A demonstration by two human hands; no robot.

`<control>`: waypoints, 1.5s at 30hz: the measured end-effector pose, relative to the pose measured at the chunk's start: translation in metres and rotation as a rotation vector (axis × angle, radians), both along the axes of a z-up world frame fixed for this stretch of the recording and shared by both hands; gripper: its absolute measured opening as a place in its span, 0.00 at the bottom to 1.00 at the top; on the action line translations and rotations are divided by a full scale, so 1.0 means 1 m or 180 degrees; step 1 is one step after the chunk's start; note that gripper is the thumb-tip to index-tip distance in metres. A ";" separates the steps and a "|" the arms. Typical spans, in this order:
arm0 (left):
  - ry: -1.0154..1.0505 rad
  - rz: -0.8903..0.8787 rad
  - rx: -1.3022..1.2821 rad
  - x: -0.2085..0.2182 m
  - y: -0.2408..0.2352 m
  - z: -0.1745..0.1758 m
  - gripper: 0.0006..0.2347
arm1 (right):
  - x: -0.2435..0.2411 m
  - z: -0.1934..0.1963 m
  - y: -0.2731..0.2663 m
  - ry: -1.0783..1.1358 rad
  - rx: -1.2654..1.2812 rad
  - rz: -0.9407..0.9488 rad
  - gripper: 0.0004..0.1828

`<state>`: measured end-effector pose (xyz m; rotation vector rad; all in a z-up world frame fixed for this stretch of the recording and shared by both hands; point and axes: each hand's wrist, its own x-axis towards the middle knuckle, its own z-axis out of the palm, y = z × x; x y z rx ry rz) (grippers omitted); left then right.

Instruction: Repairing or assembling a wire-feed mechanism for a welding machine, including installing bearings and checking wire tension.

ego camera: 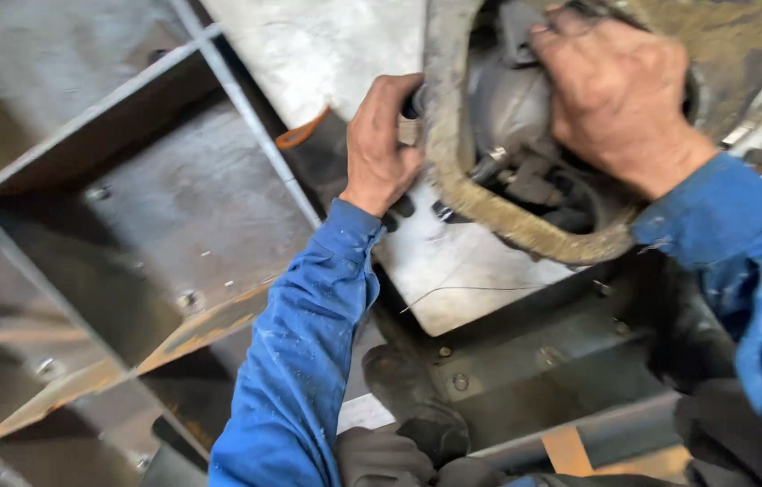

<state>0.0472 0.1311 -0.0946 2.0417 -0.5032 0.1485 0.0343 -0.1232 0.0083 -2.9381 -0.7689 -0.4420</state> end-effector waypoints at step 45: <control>0.2607 -0.1139 -0.2169 -0.081 0.024 0.101 0.20 | -0.074 0.053 0.068 0.2310 0.3150 -0.0546 0.18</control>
